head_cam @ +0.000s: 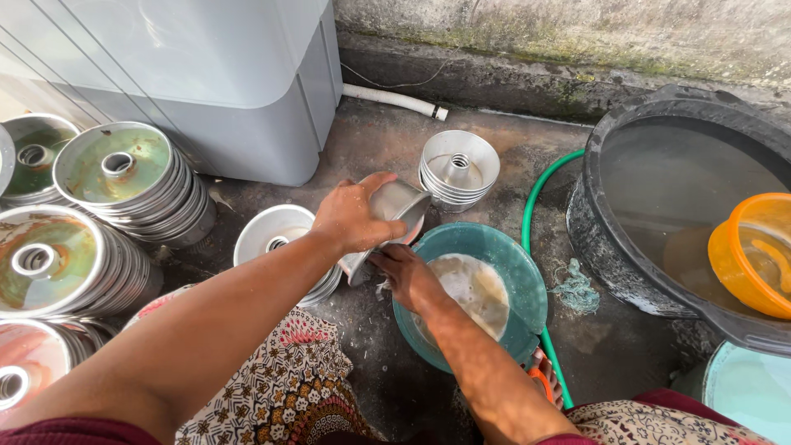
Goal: The person washes multiple round metal containers by hand using a scrubber and soapy water. They pick up each container, scrub the interior and exterior, rinse briefly, and place it into a growing stack of cleaned items.
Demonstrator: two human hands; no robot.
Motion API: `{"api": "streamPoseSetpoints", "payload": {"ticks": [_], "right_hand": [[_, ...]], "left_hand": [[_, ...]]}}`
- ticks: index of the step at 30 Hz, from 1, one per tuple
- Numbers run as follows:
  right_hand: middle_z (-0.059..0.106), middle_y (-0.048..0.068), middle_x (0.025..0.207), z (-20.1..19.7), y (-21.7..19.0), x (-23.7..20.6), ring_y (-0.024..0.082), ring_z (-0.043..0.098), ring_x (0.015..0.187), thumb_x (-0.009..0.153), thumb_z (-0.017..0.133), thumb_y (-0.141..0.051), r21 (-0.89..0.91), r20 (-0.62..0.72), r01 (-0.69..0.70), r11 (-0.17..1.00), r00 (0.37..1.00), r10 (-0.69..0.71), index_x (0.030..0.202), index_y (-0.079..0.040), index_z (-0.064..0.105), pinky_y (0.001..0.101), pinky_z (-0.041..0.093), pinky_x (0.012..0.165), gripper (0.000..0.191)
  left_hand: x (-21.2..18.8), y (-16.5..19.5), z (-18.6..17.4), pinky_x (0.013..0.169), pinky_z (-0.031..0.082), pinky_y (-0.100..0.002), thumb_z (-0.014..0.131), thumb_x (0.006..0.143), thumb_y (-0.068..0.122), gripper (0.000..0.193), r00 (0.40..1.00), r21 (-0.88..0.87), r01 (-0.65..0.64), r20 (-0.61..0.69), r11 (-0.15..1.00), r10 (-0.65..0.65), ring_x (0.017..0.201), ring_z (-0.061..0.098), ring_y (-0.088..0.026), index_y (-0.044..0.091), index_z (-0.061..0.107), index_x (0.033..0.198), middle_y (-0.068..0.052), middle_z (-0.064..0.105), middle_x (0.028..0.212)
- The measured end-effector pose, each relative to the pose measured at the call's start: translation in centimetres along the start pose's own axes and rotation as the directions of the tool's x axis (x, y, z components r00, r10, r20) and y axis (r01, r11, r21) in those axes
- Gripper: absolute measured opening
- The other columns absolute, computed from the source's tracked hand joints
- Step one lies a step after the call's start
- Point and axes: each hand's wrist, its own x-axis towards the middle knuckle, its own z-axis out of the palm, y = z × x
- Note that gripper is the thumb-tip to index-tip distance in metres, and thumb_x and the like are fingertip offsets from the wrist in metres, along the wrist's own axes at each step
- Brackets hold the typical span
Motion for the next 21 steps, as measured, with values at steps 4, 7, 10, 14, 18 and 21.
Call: {"api": "streamPoseSetpoints", "payload": {"ticks": [4,7,10,14,18,21], "right_hand": [[0.064,0.008,0.136,-3.9,5.8,-4.2,0.029,0.055,0.128,0.083,0.048,0.007,-0.392,-0.154,-0.148,0.908,0.984,0.094,0.13,-0.016,0.069,0.037,0.044,0.115,0.057],[0.047,0.012,0.151,-6.5,9.8,-8.9,0.034,0.044,0.139,0.09,0.055,-0.005,-0.546,-0.09,-0.549,0.633,0.79,0.607,0.143,-0.017,0.056,0.039,0.036,0.117,0.054],[0.026,0.012,0.163,-5.2,11.4,-11.3,0.036,0.03,0.148,0.092,0.058,-0.011,-0.735,0.08,-0.477,0.482,0.645,0.76,0.15,-0.017,0.044,0.0441,0.024,0.123,0.061],[0.044,0.013,0.136,-1.8,9.3,-10.0,0.034,0.047,0.122,0.084,0.054,-0.011,-0.338,0.378,-0.676,0.655,0.54,0.752,0.124,-0.011,0.054,0.0438,0.039,0.102,0.04],[0.062,0.015,0.109,-2.7,5.2,-6.3,0.032,0.063,0.096,0.077,0.05,-0.012,0.702,0.567,-0.702,0.12,0.653,0.502,0.098,-0.006,0.064,0.0436,0.055,0.082,0.026],[0.07,0.011,0.098,-5.6,1.5,-0.7,0.026,0.072,0.091,0.072,0.05,-0.013,0.978,0.168,-0.195,0.07,0.946,0.279,0.088,0.0,0.071,0.0428,0.064,0.082,0.029]], "left_hand": [[0.7,-0.7,-1.6,0.101,0.05,-0.042,0.078,0.06,0.046,0.096,0.996,-0.021,0.046,-0.076,0.999,-0.047,0.116,0.062,-0.035,0.033,0.05,0.151,-0.022,0.067,0.121],[1.3,-1.6,-1.9,0.099,0.053,-0.039,0.074,0.062,0.045,0.094,0.991,-0.272,0.126,0.003,0.954,-0.131,0.113,0.069,-0.029,0.027,0.049,0.151,-0.017,0.071,0.123],[2.1,-2.3,-1.4,0.099,0.052,-0.035,0.074,0.065,0.047,0.09,0.988,-0.425,0.154,0.059,0.892,-0.142,0.113,0.071,-0.023,0.024,0.052,0.15,-0.013,0.072,0.126],[3.8,-2.9,-1.0,0.096,0.055,-0.034,0.074,0.066,0.05,0.089,0.977,-0.544,0.209,0.083,0.813,-0.196,0.111,0.072,-0.022,0.022,0.052,0.148,-0.009,0.069,0.127],[6.2,-3.4,-0.9,0.099,0.053,-0.034,0.073,0.068,0.055,0.09,0.97,-0.414,0.234,0.031,0.88,-0.243,0.114,0.07,-0.023,0.024,0.051,0.149,-0.01,0.071,0.126],[7.3,-3.5,-0.5,0.102,0.051,-0.036,0.071,0.068,0.062,0.092,0.966,-0.295,0.245,-0.009,0.924,-0.259,0.118,0.068,-0.026,0.023,0.051,0.15,-0.012,0.071,0.127]]}}
